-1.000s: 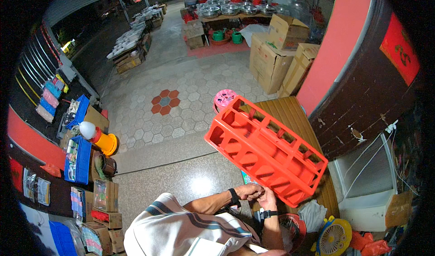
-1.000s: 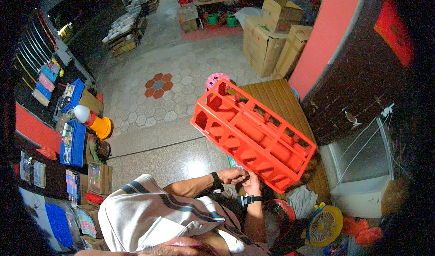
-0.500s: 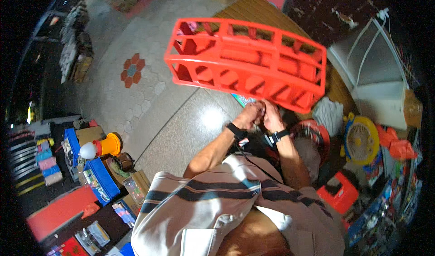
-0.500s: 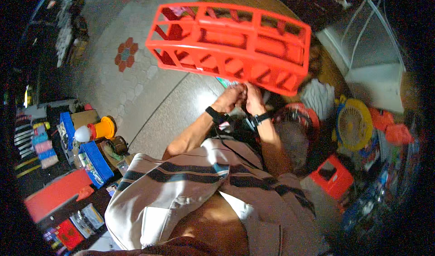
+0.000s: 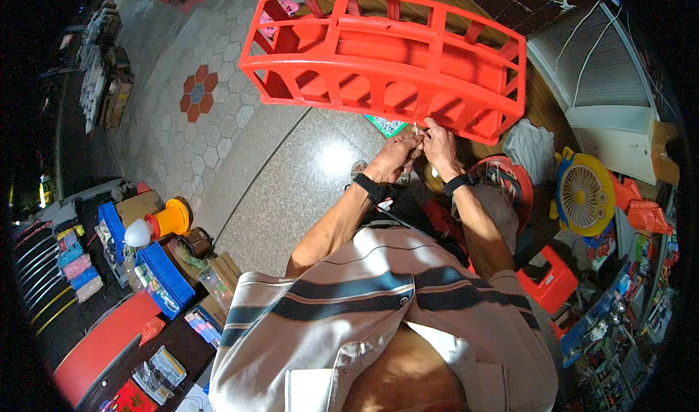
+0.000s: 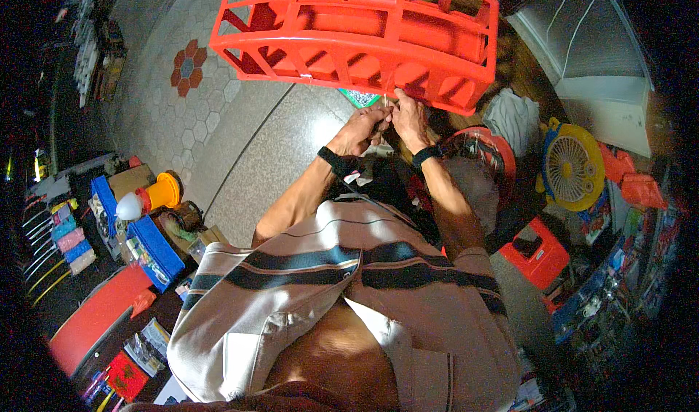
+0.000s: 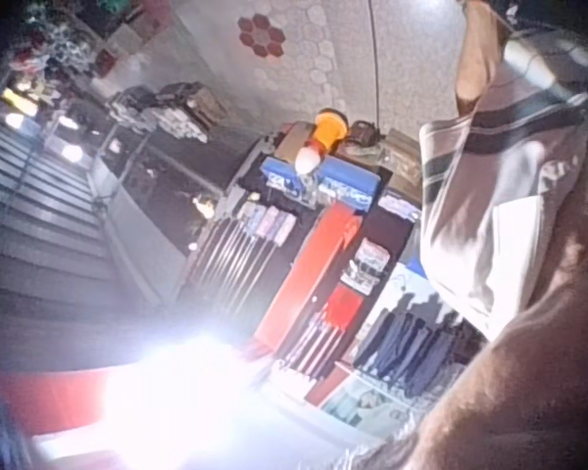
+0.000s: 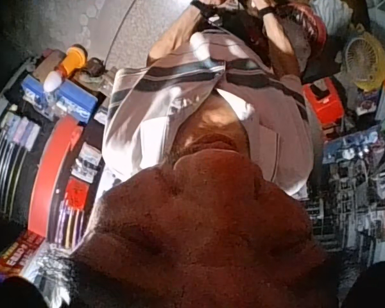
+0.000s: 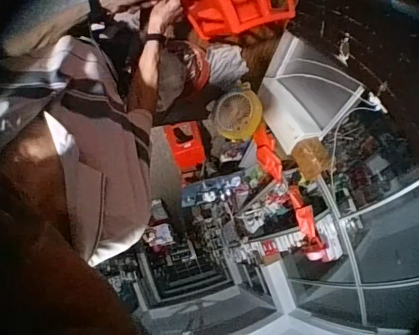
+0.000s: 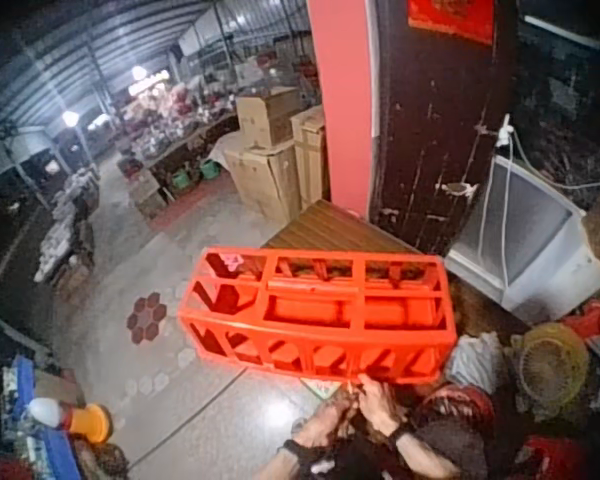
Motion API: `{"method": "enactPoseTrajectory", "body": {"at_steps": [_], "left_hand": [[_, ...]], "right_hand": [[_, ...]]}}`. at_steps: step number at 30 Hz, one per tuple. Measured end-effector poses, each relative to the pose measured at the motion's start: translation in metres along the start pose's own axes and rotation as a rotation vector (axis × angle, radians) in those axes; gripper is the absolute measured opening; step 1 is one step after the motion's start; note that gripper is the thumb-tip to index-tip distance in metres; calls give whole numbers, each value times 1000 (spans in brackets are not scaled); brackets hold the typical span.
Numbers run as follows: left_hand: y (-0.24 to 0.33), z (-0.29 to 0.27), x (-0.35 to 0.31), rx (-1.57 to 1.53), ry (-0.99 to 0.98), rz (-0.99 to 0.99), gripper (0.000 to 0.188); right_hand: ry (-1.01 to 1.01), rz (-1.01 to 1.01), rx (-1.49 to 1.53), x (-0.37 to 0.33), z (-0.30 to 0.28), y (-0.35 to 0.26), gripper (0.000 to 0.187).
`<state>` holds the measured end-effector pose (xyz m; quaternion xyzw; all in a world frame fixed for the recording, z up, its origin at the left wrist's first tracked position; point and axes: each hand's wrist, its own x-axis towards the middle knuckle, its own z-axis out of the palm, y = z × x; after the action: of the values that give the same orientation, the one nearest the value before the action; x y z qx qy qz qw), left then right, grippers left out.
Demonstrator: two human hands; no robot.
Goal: The person unpacks small white plastic fasteners from a bag and attaches them to a red plastic rack. They repeatedly insert the fasteners into slots on the rack, adjust the rack's position, and continue securing the fasteners by hand.
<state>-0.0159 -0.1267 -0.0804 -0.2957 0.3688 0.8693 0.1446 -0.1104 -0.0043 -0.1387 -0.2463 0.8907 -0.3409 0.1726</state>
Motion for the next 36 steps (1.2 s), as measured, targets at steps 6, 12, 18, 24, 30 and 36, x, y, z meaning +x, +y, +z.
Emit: {"method": "enactPoseTrajectory", "body": {"at_steps": [6, 12, 18, 24, 30, 36], "left_hand": [[20, -5, 26, -236, -144, -76, 16], [28, -13, 47, -413, -225, -181, 21], [32, -7, 52, -422, -185, -181, 24], [39, 2, 17, -298, -124, -17, 22], [40, -65, -40, -25, 152, 197, 20], [5, -129, -81, -192, 341, 75, 17]], "right_hand": [[68, -47, -69, -2, 3, 2, 30], [43, -1, -83, -3, 9, 2, 8], [117, -4, -1, 2, 19, 8, 15], [21, -10, -90, 7, 7, 3, 24], [-17, 41, 216, -3, 5, -1, 44], [-50, 57, 213, -6, 4, -11, 46]]}}
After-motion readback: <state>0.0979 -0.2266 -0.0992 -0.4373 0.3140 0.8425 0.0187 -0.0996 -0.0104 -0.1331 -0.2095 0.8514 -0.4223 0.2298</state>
